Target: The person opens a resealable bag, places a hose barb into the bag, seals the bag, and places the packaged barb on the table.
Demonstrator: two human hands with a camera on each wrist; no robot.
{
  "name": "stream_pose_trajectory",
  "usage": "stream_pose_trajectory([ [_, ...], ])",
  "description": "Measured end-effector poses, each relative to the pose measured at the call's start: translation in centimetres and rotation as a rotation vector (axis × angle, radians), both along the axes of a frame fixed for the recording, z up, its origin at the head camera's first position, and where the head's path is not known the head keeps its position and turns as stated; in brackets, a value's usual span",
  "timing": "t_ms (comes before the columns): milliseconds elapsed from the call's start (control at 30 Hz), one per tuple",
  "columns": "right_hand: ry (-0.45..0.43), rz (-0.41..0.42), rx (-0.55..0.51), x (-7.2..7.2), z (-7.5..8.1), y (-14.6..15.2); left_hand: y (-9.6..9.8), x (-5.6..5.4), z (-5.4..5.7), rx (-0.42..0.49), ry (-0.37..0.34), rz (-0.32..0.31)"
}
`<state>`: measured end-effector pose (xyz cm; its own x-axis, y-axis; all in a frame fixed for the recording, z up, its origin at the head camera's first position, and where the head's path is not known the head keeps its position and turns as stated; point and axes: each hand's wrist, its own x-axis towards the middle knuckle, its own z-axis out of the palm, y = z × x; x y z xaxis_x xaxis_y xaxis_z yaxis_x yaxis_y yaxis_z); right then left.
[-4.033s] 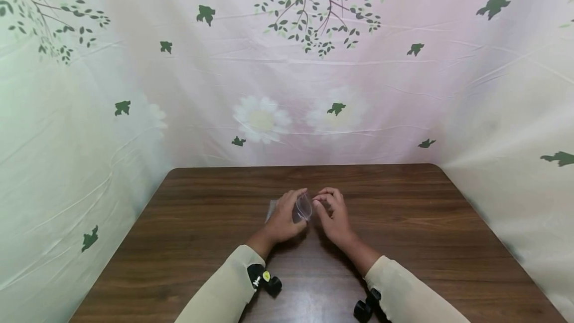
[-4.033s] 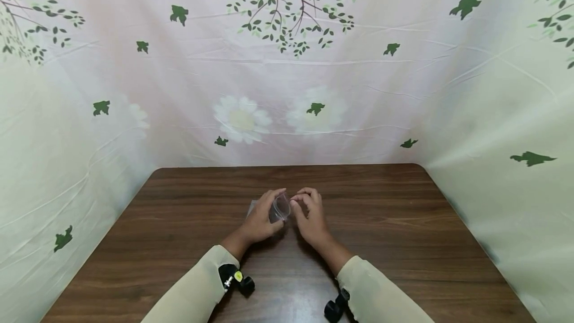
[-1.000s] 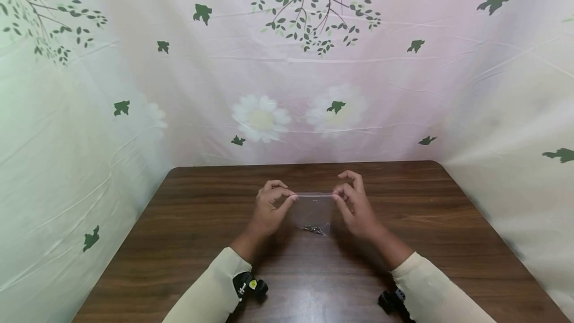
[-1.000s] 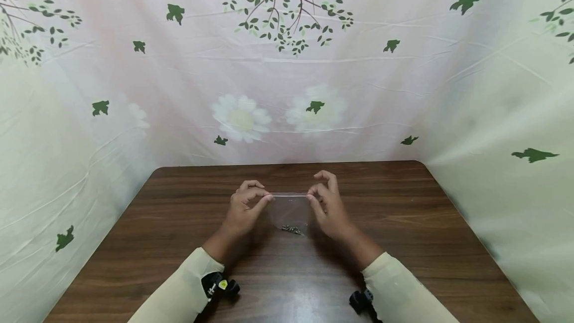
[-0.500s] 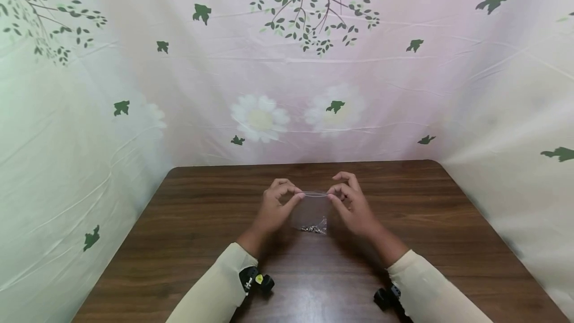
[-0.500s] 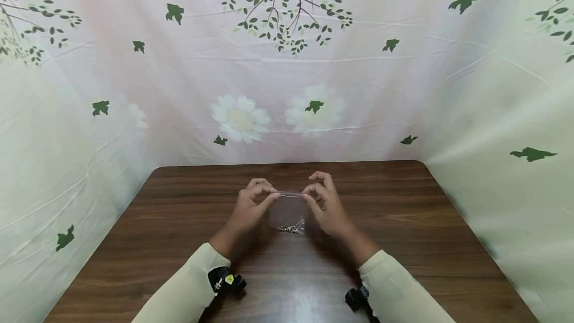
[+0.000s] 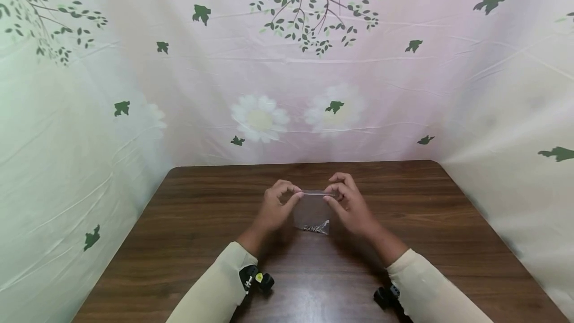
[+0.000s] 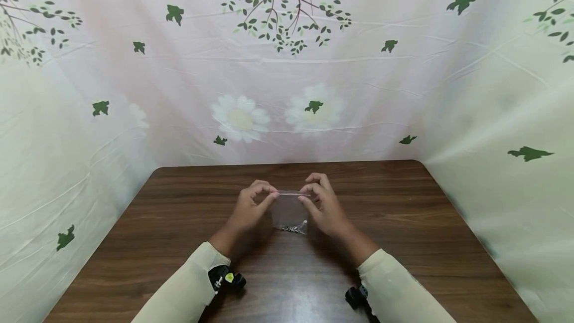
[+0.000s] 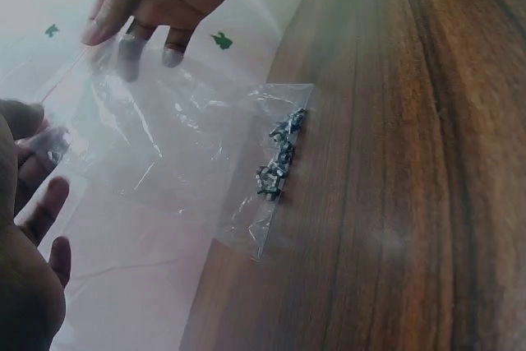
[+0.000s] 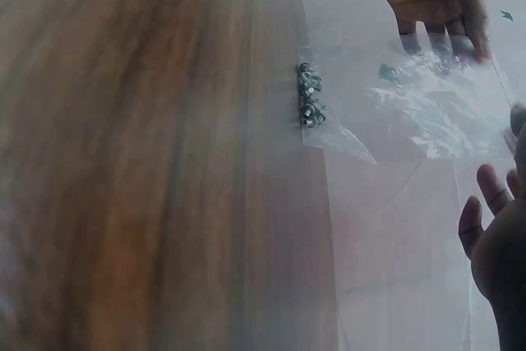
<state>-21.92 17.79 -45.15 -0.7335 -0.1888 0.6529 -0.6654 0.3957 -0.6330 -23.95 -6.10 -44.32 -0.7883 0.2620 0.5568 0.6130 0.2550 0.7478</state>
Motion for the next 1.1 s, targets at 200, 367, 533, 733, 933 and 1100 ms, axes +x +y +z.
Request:
stream_pose_trajectory([
  [200,-0.043,0.040,-0.046,-0.2,-0.3,-0.6,0.4,-0.6,-0.3,0.012,-0.076,-0.082],
  [367,-0.048,0.022,-0.037,-0.1,-0.2,-1.1,0.6,-0.7,-0.3,0.041,-0.047,-0.099],
  [533,-0.068,0.020,-0.017,0.2,0.2,-1.1,0.7,-0.5,-0.1,0.044,-0.061,-0.092],
  [733,-0.112,0.083,-0.074,0.2,0.3,-1.2,0.8,-0.3,0.0,0.044,-0.158,-0.117],
  [933,-0.124,0.112,-0.041,0.6,0.6,-1.4,0.8,0.2,0.2,0.018,-0.193,-0.102],
  [1100,-0.109,0.118,-0.039,0.6,0.7,-1.6,0.9,0.3,0.4,0.018,-0.165,-0.089],
])
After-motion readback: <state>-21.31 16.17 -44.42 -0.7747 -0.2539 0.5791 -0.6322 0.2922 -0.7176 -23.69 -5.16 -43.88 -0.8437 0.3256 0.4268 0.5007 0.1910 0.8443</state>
